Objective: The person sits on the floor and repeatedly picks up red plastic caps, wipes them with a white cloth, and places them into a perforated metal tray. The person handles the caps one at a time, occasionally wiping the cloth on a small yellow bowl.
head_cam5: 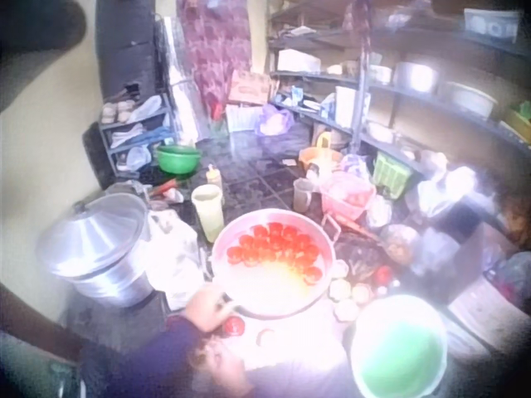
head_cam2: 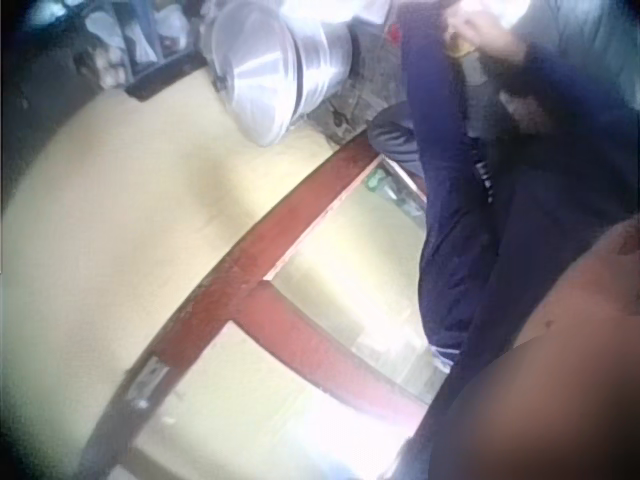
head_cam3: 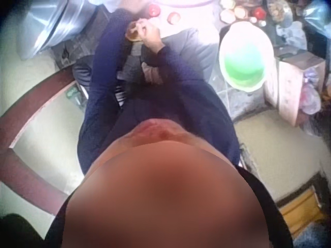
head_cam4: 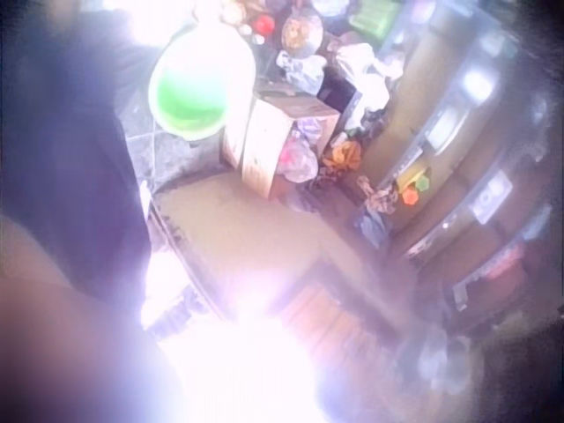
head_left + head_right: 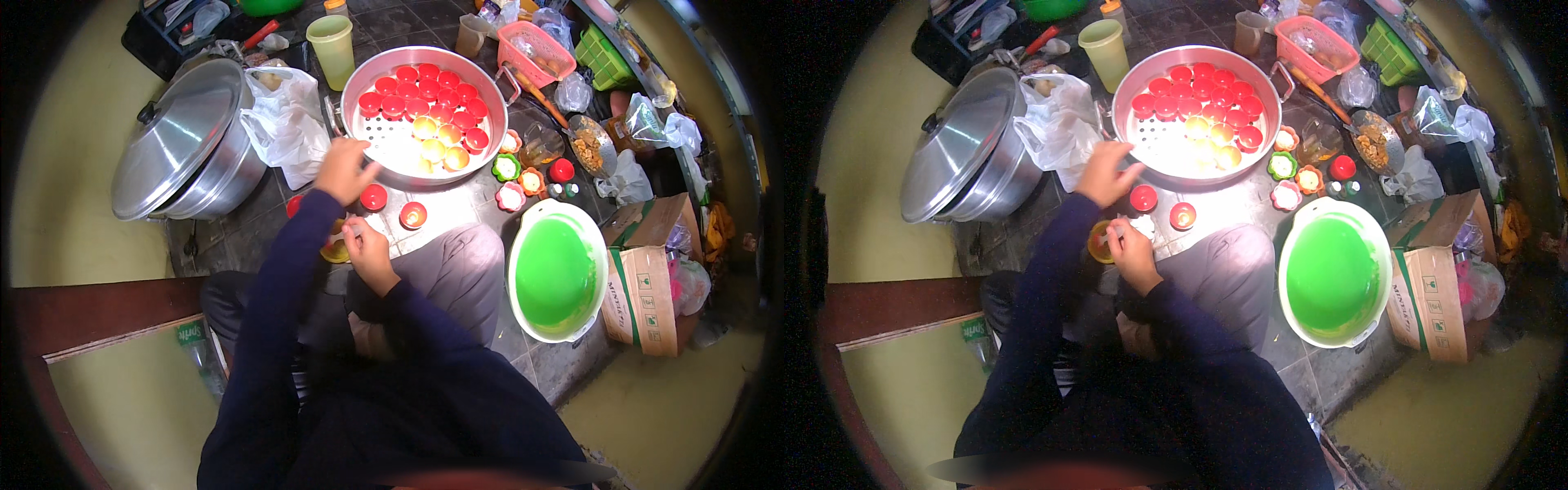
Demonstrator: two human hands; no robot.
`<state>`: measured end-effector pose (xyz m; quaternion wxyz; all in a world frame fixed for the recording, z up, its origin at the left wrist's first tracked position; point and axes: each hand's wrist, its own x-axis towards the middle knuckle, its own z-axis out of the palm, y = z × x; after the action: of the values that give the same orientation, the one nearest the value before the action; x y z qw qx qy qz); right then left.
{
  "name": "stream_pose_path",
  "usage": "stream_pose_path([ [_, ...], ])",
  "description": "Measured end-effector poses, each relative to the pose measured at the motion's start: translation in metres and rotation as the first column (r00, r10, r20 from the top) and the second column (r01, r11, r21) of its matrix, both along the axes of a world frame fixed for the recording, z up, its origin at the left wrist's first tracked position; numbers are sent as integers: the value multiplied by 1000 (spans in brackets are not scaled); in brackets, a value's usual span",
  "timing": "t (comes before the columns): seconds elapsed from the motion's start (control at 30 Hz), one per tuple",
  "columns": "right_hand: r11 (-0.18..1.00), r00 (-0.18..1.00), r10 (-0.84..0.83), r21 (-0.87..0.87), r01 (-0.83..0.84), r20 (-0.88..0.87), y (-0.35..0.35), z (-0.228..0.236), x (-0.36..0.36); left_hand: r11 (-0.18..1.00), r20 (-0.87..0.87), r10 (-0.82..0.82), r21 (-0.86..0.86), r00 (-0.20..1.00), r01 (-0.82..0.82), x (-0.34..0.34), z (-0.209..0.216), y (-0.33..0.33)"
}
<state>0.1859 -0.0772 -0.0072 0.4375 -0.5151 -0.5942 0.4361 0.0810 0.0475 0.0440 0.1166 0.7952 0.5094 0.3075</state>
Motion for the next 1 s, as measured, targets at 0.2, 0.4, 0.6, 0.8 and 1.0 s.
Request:
stream_pose_path([
  [0.2, 907, 488, -223, -363, -213, -844, 7, -4, -2, 911, -459, -252, -408, 852, 50, 109, -37, 75],
  [0.4, 770, 93, -524, -517, -373, -847, -3, 23, -3, 956, -593, -96, -280, 800, -93, 116, -83, 98],
  [0.6, 803, -146, -439, -315, -506, -886, 9, 4, -8, 954, -522, -79, -286, 849, -87, 108, -53, 88],
  [0.8, 984, 991, -105, 133, 115, -84, 4, -6, -6, 960, -2, -122, -254, 992, 118, 49, 29, 45],
  [1.0, 973, 995, -94, 210, 99, -36, 4, 7, -3, 950, 351, 36, -303, 936, 77, -57, 49, -57],
])
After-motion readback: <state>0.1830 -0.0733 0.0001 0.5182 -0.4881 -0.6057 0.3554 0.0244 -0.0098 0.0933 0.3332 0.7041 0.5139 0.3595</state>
